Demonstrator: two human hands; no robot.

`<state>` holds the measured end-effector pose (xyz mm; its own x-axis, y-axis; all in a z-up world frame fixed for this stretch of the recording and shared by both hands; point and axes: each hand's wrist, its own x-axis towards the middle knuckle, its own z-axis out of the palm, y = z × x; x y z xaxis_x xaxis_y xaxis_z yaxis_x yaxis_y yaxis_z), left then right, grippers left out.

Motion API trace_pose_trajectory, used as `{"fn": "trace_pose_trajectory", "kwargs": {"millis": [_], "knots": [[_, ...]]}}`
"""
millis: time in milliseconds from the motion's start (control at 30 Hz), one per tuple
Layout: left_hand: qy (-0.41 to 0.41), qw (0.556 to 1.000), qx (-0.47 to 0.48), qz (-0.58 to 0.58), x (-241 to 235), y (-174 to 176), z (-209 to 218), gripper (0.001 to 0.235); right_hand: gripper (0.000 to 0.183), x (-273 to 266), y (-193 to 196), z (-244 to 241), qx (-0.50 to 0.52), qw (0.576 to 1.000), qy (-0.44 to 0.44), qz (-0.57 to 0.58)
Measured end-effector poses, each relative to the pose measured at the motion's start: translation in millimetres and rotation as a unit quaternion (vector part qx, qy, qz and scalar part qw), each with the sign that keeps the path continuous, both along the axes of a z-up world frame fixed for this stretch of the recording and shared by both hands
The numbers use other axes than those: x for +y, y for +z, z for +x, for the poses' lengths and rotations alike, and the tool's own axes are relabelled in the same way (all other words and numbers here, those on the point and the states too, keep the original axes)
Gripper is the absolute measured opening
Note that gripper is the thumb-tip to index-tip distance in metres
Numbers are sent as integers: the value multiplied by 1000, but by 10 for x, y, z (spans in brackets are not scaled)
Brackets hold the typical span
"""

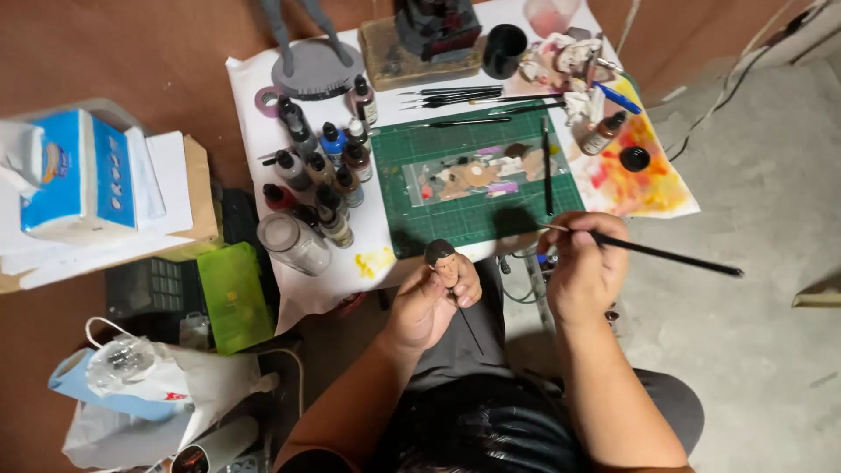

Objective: Painting fine facial details on a small figurine head using a fine-tip brush and miniature paints.

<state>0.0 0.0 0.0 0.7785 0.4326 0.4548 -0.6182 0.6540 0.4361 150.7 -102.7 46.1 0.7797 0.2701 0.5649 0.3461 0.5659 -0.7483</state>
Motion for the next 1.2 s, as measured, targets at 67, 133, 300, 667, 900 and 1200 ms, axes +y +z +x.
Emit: {"fn": "trace_pose_trajectory", "kwargs": {"millis": [67, 133, 300, 667, 900, 1200], "knots": [[9, 1000, -2, -14, 99, -85, -26, 24, 5, 260, -42, 78, -44, 997, 19, -63], [17, 999, -2, -27, 173, -127, -51, 25, 6, 507, -102, 148, -87, 988, 39, -123], [23, 998, -2, -65, 261, -145, -50, 22, 8, 984, -46, 237, -221, 937, 34, -270], [36, 996, 18, -80, 322, -219, -20, 16, 5, 1185, -22, 228, -296, 904, 10, -308], [37, 995, 10, -87, 307, -244, -7, 15, 5, 1188, -32, 233, -314, 897, 15, -312], [36, 996, 14, -81, 337, -231, -24, 15, 6, 1119, -93, 324, -221, 935, -37, -275]]}}
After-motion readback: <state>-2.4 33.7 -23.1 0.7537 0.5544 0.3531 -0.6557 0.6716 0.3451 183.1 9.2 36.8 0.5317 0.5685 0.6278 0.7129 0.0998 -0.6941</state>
